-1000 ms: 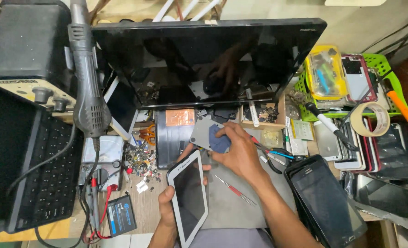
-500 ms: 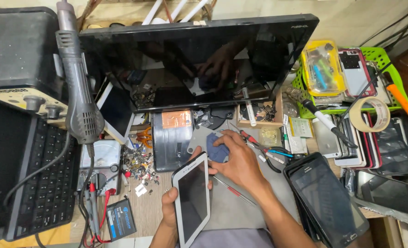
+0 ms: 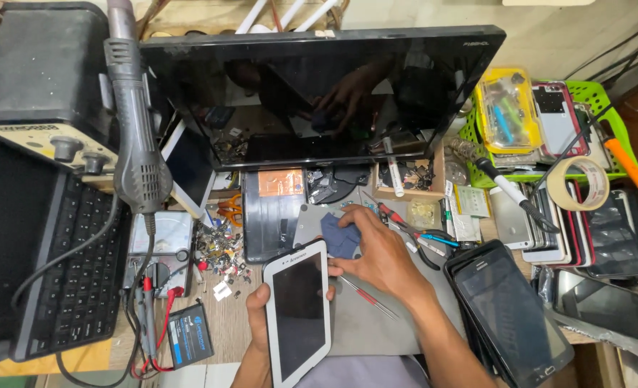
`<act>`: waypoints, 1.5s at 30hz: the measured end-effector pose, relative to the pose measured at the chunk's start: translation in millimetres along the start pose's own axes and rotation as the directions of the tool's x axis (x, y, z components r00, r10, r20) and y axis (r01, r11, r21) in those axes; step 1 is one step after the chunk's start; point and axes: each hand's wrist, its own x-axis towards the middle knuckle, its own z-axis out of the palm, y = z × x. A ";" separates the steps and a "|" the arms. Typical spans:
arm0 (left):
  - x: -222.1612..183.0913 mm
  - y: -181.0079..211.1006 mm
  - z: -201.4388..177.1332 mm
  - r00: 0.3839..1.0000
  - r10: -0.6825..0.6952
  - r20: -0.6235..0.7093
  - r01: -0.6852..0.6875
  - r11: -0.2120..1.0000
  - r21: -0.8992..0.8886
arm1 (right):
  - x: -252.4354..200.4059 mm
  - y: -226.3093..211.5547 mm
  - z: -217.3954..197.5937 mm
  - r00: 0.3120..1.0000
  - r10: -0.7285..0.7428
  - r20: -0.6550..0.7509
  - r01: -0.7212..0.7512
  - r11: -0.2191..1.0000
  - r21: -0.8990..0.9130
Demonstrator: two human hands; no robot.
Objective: Repairing a tablet by prying open the housing, unscrewing internal components, and manipulating the motherboard and battery.
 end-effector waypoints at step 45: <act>-6.8 11.4 22.2 0.989 0.096 0.115 -0.118 0.972 0.203 | 53.1 47.3 6.4 0.909 -0.218 -0.355 0.012 0.866 -0.500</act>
